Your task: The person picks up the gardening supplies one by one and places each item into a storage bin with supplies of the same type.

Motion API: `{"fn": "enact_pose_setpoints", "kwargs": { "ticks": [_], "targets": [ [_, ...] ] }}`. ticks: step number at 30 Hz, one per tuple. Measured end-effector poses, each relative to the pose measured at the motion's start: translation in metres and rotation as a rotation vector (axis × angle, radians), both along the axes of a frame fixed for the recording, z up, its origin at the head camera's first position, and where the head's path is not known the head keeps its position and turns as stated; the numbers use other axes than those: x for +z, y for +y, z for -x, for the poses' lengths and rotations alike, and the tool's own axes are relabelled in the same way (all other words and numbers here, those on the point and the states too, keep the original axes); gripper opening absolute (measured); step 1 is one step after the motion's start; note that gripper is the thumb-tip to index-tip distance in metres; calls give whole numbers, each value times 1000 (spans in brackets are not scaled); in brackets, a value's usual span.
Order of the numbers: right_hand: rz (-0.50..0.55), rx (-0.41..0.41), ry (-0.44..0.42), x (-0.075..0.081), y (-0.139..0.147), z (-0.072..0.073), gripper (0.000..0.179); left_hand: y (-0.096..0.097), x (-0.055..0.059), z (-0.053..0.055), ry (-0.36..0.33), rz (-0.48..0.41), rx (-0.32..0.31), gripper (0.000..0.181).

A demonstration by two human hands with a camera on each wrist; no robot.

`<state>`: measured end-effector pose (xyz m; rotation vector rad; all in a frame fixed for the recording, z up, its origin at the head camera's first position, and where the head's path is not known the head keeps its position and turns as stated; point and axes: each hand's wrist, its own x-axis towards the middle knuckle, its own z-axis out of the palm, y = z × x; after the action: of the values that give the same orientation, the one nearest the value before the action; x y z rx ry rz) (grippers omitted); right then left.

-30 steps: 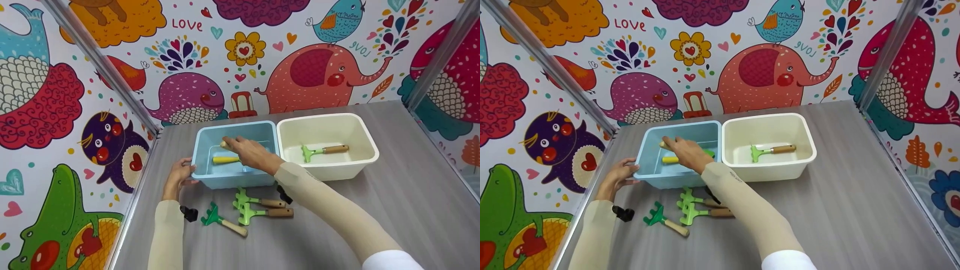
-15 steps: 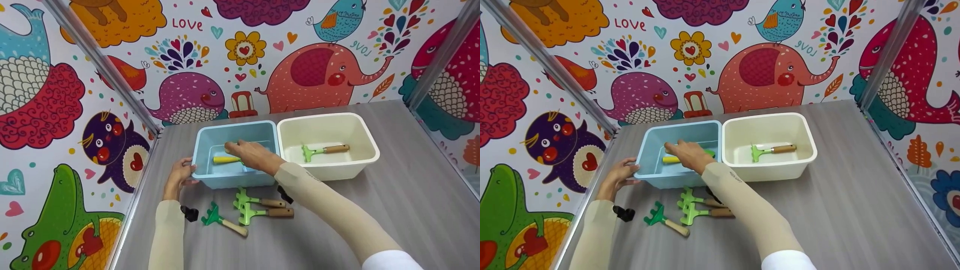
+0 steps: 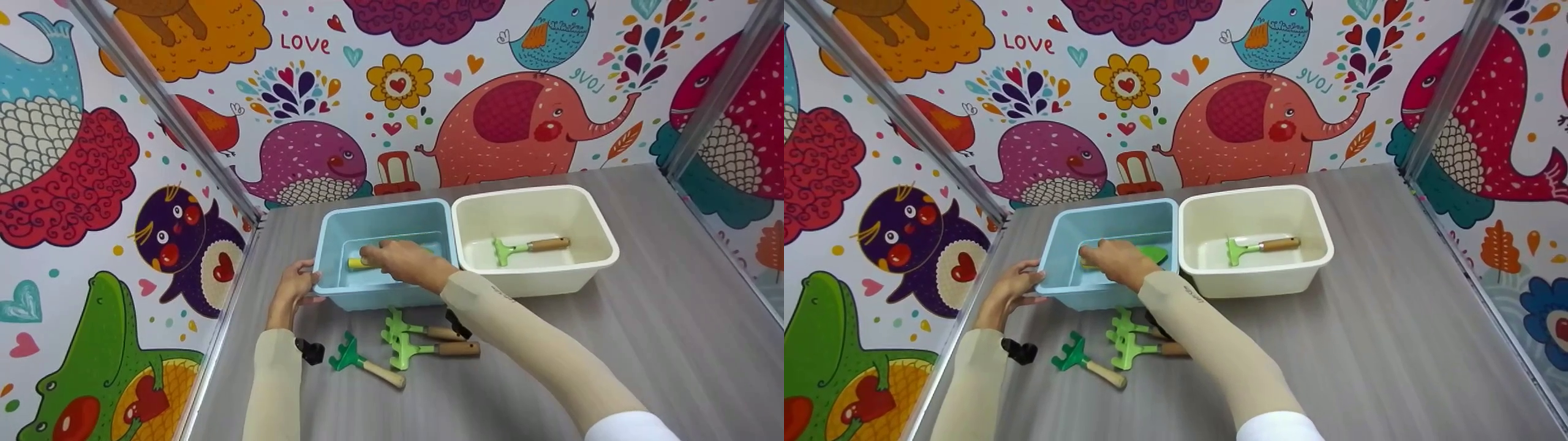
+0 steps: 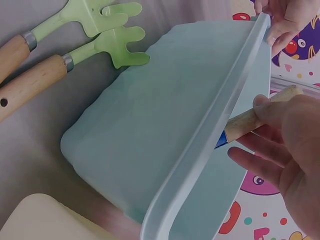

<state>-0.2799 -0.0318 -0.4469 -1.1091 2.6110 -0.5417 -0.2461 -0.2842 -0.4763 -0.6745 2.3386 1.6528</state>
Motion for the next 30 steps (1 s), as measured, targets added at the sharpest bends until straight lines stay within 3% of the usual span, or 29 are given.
{"fn": "enact_pose_setpoints", "kwargs": {
  "ticks": [5,10,14,17,21,27,30],
  "targets": [
    [-6,5,8,0,-3,0,43,0,0,-1,-13,14,-2,45],
    [18,-23,-58,0,-4,0,39,-1,1,-1,-20,16,-8,46],
    [115,-166,-303,-1,-6,1,38,-1,1,0,-19,19,-14,46],
    [118,-137,-248,-1,-6,4,37,-1,1,-1,-14,24,-22,46],
    [5,13,117,0,-5,7,28,-1,1,0,-12,23,-26,46],
    [-35,-12,199,-1,-6,4,27,-1,2,0,-16,24,-22,45],
    [-83,-11,200,-1,-7,4,30,0,2,-1,-22,23,-20,44]
  ]
}}
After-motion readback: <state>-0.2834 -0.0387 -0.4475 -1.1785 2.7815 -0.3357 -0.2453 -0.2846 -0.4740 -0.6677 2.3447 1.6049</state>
